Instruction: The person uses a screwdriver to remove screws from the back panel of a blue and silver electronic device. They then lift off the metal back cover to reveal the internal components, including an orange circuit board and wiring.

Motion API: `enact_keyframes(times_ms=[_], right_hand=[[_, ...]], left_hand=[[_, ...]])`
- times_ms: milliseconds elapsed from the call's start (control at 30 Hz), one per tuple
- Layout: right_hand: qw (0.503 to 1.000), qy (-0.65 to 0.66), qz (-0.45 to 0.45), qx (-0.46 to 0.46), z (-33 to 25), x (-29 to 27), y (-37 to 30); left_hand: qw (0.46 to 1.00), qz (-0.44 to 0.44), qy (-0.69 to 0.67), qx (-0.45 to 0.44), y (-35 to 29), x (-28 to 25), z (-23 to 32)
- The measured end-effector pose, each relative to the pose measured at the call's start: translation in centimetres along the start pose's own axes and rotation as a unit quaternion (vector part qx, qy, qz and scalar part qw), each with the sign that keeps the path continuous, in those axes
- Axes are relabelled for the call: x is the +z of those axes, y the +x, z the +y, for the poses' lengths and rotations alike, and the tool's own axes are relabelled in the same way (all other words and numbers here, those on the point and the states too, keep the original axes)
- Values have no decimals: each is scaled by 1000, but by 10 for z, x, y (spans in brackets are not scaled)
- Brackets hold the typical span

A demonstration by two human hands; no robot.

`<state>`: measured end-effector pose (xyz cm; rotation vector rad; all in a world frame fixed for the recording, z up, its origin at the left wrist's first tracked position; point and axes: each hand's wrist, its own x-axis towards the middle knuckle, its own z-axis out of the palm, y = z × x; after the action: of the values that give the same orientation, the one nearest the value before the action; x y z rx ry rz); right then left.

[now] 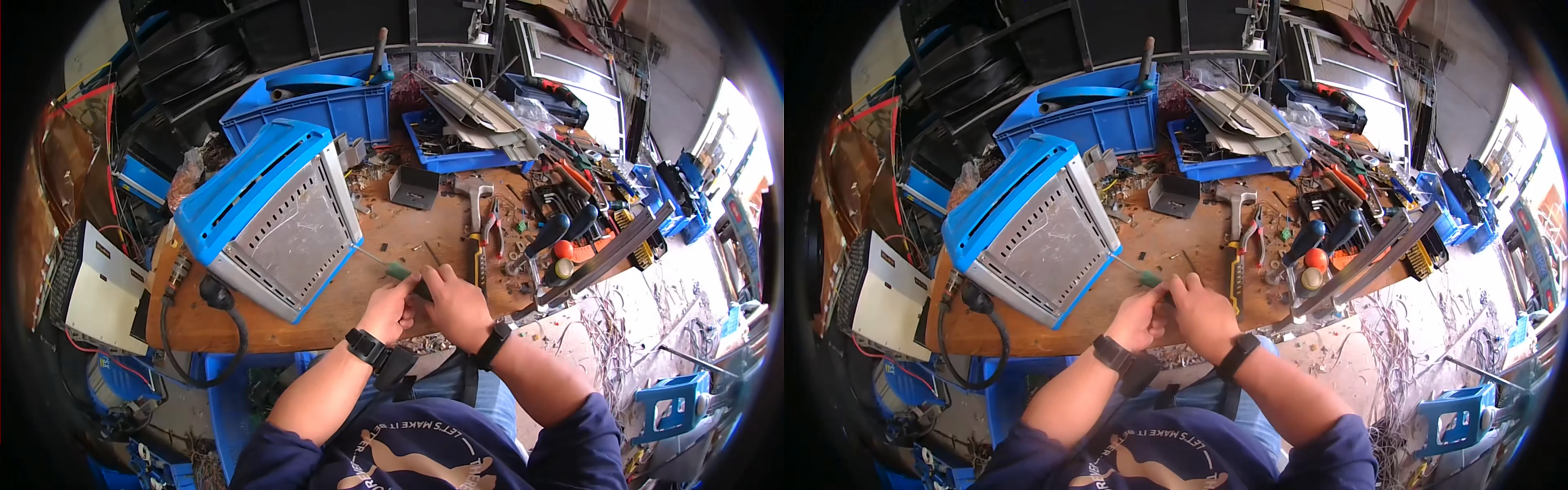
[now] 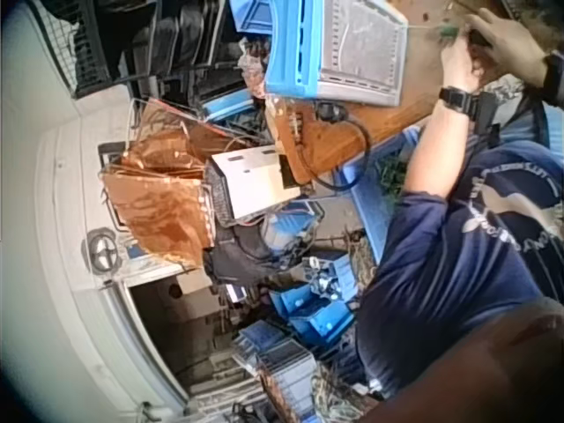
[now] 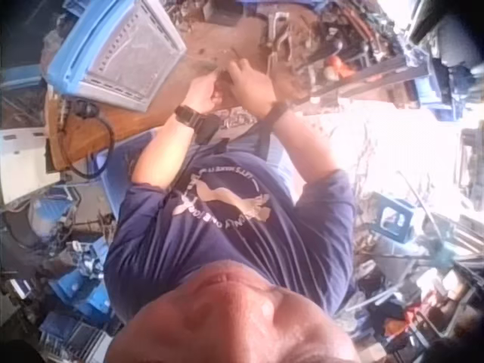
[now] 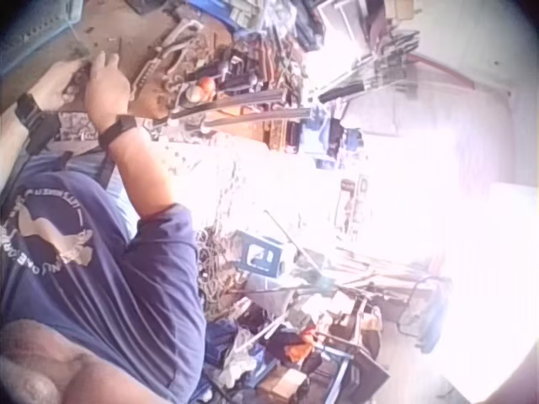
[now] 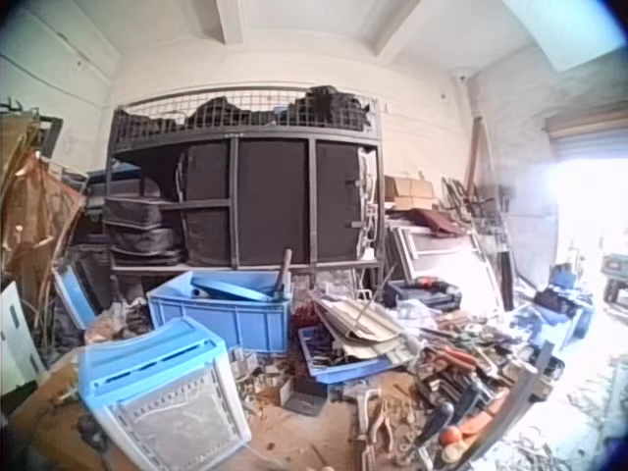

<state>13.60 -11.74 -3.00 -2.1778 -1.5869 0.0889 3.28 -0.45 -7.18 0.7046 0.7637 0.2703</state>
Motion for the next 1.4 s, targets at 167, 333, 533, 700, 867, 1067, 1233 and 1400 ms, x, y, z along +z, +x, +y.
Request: enact_keyframes(times_ms=[167, 333, 533, 700, 867, 1067, 1233, 1400], right_hand=[[994, 106, 9, 35, 19, 0, 10], [980, 153, -88, 89, 27, 0, 22], [994, 64, -54, 65, 5, 10, 10], [958, 228, -165, 62, 23, 4, 18], [996, 24, -78, 22, 10, 2, 17], [993, -100, -25, -52, 3, 3, 6], [997, -55, -15, -45, 10, 9, 8], [996, 64, -56, 11, 17, 6, 13]], left_hand=[[998, -48, -35, -5, 7, -9, 1], [995, -77, -62, -14, 6, -7, 4], [1000, -3, 12, -4, 1, -1, 2], [999, 2, 2, -38, 6, -7, 4], [999, 12, 27, -13, -1, 1, 3], [999, 36, -4, 3, 0, 7, -12], [998, 48, 31, 17, -7, 18, -2], [1000, 0, -18, 4, 9, -3, -8]])
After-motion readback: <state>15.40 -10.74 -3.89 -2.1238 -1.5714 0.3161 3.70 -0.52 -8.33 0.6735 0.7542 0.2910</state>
